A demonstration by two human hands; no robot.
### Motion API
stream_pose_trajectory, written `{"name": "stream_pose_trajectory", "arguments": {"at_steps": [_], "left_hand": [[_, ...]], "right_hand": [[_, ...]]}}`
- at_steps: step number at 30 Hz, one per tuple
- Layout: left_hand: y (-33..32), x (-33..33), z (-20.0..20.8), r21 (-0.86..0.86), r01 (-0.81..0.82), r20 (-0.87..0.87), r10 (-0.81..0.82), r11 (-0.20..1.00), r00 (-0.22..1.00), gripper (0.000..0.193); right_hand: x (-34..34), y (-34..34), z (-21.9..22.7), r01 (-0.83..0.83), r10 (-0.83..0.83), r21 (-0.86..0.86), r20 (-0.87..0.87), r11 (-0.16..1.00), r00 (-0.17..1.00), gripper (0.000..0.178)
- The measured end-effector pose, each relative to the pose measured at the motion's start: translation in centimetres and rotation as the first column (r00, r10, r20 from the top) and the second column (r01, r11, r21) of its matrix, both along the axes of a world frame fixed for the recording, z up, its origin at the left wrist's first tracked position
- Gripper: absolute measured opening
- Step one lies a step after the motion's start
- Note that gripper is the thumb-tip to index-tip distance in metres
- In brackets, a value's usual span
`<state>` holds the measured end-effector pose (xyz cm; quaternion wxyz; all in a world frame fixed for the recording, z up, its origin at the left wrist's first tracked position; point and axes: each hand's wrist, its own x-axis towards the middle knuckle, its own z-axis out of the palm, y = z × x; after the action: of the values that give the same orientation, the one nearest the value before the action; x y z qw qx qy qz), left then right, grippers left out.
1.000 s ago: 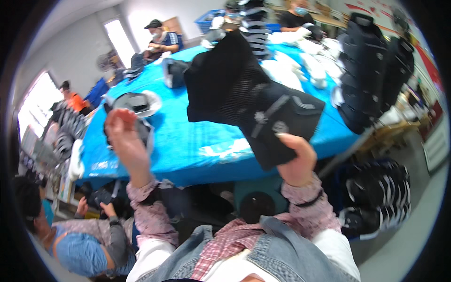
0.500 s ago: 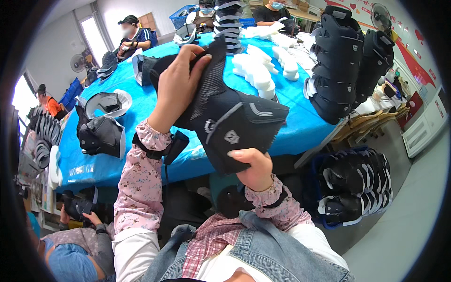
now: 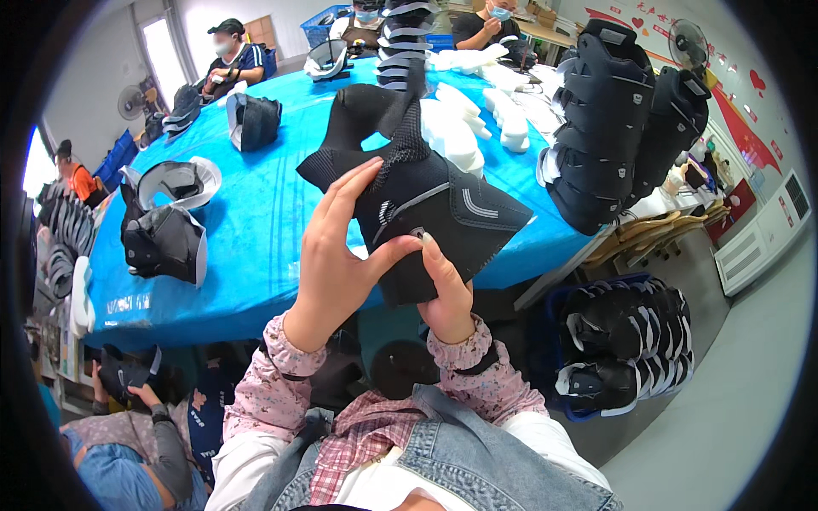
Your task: The person picks up a white foam lining and inserts it into the interior of a black shoe upper, then uses their hands to press and smooth the lining into place against the inner walls of the upper.
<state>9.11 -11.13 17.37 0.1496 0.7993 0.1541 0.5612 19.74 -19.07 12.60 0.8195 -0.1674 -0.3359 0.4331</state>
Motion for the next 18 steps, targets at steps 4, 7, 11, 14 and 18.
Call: {"name": "stream_pose_trajectory", "arguments": {"at_steps": [4, 7, 11, 14, 18], "left_hand": [[0.5, -0.6, -0.3, -0.141, 0.05, -0.036, -0.056, 0.989, 0.998, 0.061], [1.0, -1.0, 0.0, -0.187, 0.061, -0.047, -0.071, 0.981, 0.996, 0.049], [1.8, -1.5, 0.3, -0.342, 0.264, -0.106, -0.316, 0.902, 0.943, 0.033], [1.9, -1.8, 1.0, -0.354, 0.32, -0.153, -0.392, 0.879, 0.907, 0.027], [2.1, -1.2, 0.7, -0.333, 0.235, -0.192, -0.309, 0.913, 0.931, 0.022]], "right_hand": [[1.7, 0.5, -0.7, 0.341, -0.334, 0.088, 0.532, 0.936, 0.778, 0.026], [2.7, 0.2, 0.2, 0.434, -0.481, 0.282, 0.744, 0.856, 0.464, 0.026], [3.3, 0.1, 1.2, 0.368, -0.464, 0.326, 0.792, 0.871, 0.397, 0.025], [3.3, 0.1, 1.1, 0.216, -0.148, -0.035, 0.623, 0.976, 0.768, 0.028], [3.4, 0.6, 2.4, 0.179, -0.048, -0.193, 0.537, 0.965, 0.842, 0.031]]}}
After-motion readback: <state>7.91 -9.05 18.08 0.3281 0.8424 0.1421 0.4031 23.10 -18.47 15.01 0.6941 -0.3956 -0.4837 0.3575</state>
